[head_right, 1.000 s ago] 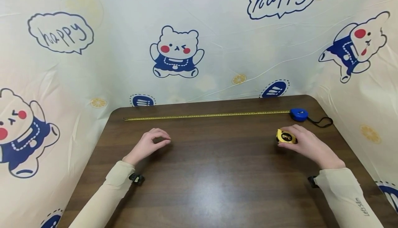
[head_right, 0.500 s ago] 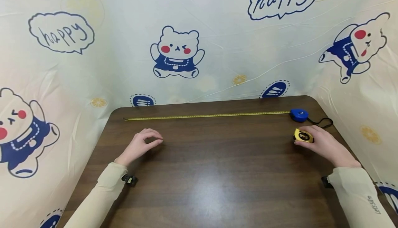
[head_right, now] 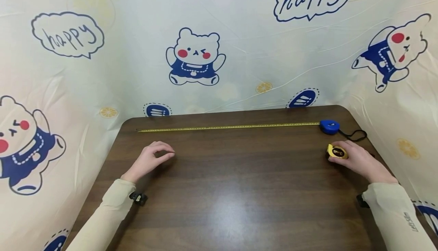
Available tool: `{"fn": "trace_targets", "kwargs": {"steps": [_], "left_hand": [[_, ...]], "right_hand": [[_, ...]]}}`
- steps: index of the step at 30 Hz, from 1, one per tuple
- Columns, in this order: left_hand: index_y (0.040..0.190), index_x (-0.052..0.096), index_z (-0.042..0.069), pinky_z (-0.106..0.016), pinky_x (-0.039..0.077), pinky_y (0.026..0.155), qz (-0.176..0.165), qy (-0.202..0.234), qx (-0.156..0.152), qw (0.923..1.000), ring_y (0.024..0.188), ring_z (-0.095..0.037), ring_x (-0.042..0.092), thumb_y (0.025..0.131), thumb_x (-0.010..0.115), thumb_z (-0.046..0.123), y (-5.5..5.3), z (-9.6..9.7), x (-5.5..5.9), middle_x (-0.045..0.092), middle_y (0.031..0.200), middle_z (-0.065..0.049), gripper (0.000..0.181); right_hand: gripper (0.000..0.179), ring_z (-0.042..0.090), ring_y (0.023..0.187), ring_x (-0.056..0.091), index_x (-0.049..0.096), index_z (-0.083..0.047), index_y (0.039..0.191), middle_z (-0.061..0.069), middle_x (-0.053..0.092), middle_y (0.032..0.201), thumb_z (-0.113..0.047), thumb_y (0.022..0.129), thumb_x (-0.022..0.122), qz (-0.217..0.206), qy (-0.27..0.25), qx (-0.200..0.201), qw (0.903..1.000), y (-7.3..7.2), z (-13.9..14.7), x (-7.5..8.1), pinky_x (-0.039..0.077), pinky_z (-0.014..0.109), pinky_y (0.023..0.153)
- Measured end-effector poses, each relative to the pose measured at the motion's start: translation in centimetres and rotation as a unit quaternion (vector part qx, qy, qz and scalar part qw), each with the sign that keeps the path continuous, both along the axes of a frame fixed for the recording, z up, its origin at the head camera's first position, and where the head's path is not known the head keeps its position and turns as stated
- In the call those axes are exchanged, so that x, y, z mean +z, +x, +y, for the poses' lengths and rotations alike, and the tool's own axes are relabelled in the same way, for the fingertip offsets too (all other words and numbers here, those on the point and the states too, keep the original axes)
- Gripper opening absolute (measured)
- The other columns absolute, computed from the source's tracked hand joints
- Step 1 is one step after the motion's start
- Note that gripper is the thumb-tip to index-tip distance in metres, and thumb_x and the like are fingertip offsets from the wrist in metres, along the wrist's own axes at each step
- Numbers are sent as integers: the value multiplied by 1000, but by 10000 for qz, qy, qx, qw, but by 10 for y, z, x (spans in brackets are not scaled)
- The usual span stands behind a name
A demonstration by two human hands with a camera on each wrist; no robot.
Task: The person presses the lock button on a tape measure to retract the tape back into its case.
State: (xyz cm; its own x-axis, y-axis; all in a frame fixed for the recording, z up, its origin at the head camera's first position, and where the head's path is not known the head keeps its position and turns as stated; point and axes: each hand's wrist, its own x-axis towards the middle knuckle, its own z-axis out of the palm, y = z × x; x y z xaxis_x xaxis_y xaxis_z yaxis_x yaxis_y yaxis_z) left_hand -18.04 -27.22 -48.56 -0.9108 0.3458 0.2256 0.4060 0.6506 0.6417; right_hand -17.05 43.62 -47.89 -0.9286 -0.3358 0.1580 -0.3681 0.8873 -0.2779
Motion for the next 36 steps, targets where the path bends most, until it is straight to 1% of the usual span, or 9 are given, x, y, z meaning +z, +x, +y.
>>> {"fn": "trace_targets", "kwargs": {"steps": [4, 11, 17, 18, 21, 24, 25, 30, 36], "left_hand": [[100, 80, 19, -49, 49, 97, 16, -33, 42, 10000, 108, -21, 60, 94, 80, 22, -1, -2, 1, 72, 105, 5, 7], [101, 80, 21, -50, 49, 98, -150, -36, 149, 9998, 108, -20, 60, 96, 79, 27, 0, -4, 4, 71, 104, 5, 8], [103, 80, 19, -52, 51, 95, -62, -22, 261, 9996, 107, -22, 60, 96, 78, 27, -1, -7, 5, 73, 105, 4, 10], [103, 80, 20, -52, 51, 95, -58, -13, 287, 9996, 107, -21, 60, 96, 78, 27, -2, -8, 5, 73, 105, 4, 10], [104, 80, 20, -51, 51, 93, -10, -43, 332, 9994, 106, -20, 60, 96, 78, 27, -3, -12, 5, 73, 105, 5, 11], [105, 80, 18, -50, 51, 91, 47, -76, 337, 9994, 105, -20, 60, 96, 78, 25, -5, -15, 5, 73, 106, 4, 11], [105, 80, 17, -50, 51, 91, 74, -99, 332, 9994, 105, -21, 60, 96, 78, 24, -6, -16, 5, 73, 106, 4, 12], [110, 79, 13, -52, 51, 93, 8, -133, 357, 9993, 108, -24, 60, 97, 77, 26, -10, -24, 8, 73, 109, 0, 19], [118, 76, 9, -53, 50, 94, -210, -88, 626, 9978, 111, -27, 61, 100, 73, 30, -19, -41, 9, 73, 117, -6, 28]], "right_hand": [[53, 45, 97, 66, 67, 3, 121, 26, 67, 111, -23, 82, 90, 2, 21, 74, 10000, 1, -1, -2, 51, 59, 79], [55, 41, 95, 66, 64, 3, 124, 24, 68, 109, -24, 83, 89, -293, 150, 130, 9994, -2, 1, -2, 52, 58, 78], [55, 36, 93, 67, 66, 2, 123, 21, 70, 107, -20, 79, 92, -37, 213, 261, 9994, -1, 1, -5, 53, 51, 75], [54, 35, 94, 67, 66, 1, 123, 20, 70, 108, -21, 81, 91, -52, 225, 240, 9994, -1, 1, -5, 53, 50, 75], [54, 43, 102, 65, 63, 3, 128, 27, 67, 115, -27, 88, 85, -364, 115, 132, 9992, 0, 1, -1, 52, 57, 82], [53, 52, 115, 58, 60, 4, 133, 34, 61, 127, -34, 98, 74, -759, -5, -124, 9970, -1, 2, 5, 48, 66, 90], [53, 54, 117, 56, 59, 5, 134, 36, 59, 129, -33, 100, 72, -800, -42, -145, 9967, -2, 2, 8, 46, 68, 90], [45, 55, 116, 56, 62, 8, 129, 36, 59, 128, -26, 101, 70, -624, -9, -122, 9980, -9, 4, 17, 45, 67, 90], [40, 54, 114, 58, 65, 9, 126, 36, 63, 124, -21, 100, 71, -453, 28, -76, 9989, -21, 2, 21, 46, 67, 91]]}}
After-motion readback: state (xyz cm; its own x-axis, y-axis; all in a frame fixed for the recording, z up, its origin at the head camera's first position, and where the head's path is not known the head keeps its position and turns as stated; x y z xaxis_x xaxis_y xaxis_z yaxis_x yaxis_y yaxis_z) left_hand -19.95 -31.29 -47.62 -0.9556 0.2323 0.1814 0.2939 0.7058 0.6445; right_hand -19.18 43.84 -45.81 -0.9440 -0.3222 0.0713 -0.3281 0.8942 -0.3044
